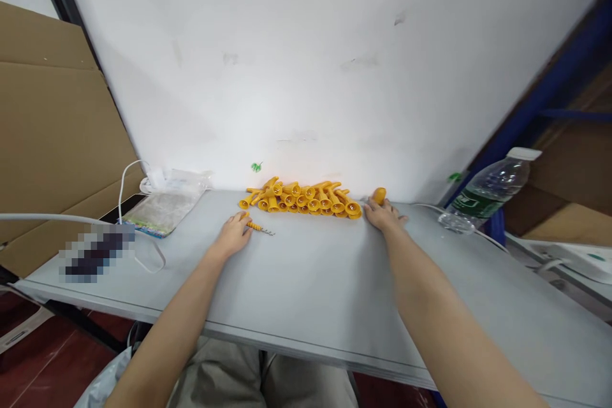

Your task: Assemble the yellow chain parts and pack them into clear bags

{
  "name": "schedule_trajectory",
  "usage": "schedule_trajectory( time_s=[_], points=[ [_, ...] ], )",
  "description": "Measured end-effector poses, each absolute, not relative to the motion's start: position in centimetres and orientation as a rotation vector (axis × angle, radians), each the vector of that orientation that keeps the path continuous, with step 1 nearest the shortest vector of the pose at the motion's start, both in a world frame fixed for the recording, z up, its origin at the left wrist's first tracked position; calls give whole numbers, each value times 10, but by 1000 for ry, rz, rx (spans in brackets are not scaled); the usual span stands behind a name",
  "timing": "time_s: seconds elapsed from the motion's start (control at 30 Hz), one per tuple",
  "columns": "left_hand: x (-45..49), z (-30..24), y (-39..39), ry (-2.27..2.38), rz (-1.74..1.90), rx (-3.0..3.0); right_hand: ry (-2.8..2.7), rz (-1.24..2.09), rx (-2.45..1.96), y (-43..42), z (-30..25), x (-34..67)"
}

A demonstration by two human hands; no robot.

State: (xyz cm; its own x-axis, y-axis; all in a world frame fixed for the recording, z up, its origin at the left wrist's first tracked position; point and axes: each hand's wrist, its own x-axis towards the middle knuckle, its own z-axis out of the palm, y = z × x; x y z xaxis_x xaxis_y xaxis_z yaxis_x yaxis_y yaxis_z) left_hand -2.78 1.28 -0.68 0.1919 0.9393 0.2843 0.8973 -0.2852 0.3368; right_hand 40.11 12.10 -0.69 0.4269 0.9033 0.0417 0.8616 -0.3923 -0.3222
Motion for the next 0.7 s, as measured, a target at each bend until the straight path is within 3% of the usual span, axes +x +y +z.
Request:
schedule_trajectory(
  time_s=[0.7],
  points=[
    [-28, -11, 15, 1821, 661, 2349, -1574, 264, -2475, 105, 2, 391]
  ],
)
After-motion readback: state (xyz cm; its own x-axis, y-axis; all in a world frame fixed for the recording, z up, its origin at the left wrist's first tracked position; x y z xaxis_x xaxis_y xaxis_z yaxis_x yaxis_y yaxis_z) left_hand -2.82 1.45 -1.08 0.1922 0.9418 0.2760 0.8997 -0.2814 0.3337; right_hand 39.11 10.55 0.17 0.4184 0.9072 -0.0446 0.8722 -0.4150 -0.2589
